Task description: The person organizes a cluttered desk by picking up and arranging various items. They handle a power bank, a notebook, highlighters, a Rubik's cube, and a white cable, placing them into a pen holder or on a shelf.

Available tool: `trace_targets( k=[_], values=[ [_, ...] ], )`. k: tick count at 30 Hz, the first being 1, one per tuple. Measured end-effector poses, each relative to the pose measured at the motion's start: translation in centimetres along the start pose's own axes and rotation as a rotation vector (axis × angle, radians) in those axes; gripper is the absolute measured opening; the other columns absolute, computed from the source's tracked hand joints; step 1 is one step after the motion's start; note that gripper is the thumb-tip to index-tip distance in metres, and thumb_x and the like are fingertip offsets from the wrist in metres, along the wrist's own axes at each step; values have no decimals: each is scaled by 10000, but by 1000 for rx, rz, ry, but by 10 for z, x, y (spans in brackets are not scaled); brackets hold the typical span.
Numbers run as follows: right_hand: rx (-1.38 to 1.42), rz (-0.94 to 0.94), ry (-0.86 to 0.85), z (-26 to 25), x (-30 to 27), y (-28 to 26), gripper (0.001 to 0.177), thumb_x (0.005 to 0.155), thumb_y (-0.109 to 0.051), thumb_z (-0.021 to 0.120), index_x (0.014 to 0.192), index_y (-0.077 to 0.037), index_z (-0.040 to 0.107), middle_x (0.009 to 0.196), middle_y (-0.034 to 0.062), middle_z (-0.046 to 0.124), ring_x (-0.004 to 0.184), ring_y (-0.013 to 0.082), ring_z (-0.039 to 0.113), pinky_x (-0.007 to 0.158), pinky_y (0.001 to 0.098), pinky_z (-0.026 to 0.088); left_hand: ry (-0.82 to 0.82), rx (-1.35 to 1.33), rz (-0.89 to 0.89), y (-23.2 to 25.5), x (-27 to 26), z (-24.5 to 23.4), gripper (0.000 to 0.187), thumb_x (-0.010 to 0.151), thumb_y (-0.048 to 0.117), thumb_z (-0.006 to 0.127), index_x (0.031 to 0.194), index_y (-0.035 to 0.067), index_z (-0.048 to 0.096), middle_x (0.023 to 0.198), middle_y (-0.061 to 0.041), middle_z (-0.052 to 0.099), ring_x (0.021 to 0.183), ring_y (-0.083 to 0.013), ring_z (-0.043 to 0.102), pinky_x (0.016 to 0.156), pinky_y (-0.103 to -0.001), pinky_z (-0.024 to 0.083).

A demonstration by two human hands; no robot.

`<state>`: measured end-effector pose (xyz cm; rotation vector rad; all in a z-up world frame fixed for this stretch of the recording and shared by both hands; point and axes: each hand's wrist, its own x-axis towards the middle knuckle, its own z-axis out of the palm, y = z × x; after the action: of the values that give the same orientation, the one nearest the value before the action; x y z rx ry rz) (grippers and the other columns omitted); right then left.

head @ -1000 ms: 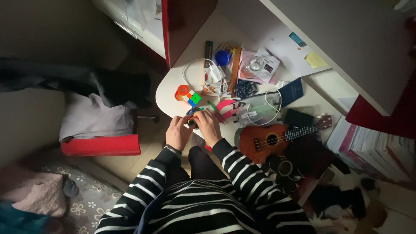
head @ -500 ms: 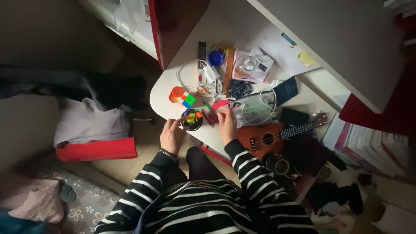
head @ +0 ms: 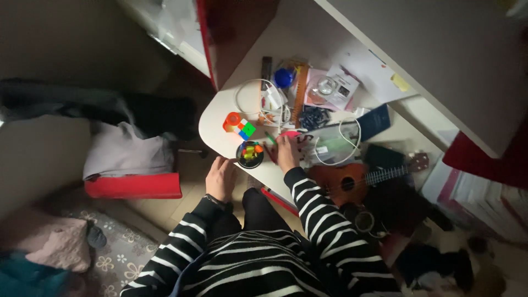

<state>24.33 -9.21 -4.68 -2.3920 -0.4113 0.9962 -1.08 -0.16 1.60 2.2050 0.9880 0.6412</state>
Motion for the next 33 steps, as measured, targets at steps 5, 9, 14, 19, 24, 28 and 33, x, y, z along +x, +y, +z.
trace_targets(
  k=[5,9,14,19,24,28,33],
  values=[
    [-378,-303,140,34,71,58,439,1044,-304,477,1420,-87,541,1435,123,583,1318,271,551,1079,375,428,0,-3,-23,-20,-7,15,350,760,88,699,1075,241,694,979,2,580,900,-244,679,752,-362,580],
    [-742,-526,101,-8,27,7,216,896,-9,594,1096,-76,548,1094,127,723,1012,357,737,860,437,616,9,-38,-28,-26,-8,19,340,781,93,684,1086,244,697,985,-7,586,912,-246,678,771,-357,572],
    [-349,-690,413,-46,-28,-33,124,805,-237,721,813,-190,607,630,32,689,648,269,737,575,382,566,39,-51,-44,-23,-6,16,309,790,72,676,1061,218,689,975,-34,588,893,-271,670,758,-383,570],
    [-10,-874,452,-83,-108,-86,110,864,-148,802,945,-156,727,693,55,719,606,203,716,545,278,572,66,-15,-36,-18,-4,13,327,803,44,656,1075,222,683,962,-26,585,871,-253,666,736,-367,569],
    [112,-845,92,-59,-133,-98,135,901,-172,781,1032,-142,774,733,28,733,603,144,699,559,228,582,66,-35,-25,-13,3,11,307,764,52,667,1035,195,654,937,-56,574,860,-298,649,719,-419,553],
    [38,-999,123,-39,-129,-103,95,894,-116,774,985,-146,769,802,44,728,667,197,717,562,276,584,81,-20,-22,-18,-3,11,293,801,64,652,1040,232,665,942,-5,566,872,-242,655,731,-354,557],
    [-135,-1048,108,-21,-112,-102,136,875,-200,814,993,-166,757,899,20,607,858,256,692,737,368,597,92,21,-37,-21,-11,16,300,780,71,672,1032,235,661,972,4,569,885,-224,655,725,-351,560]
  ],
)
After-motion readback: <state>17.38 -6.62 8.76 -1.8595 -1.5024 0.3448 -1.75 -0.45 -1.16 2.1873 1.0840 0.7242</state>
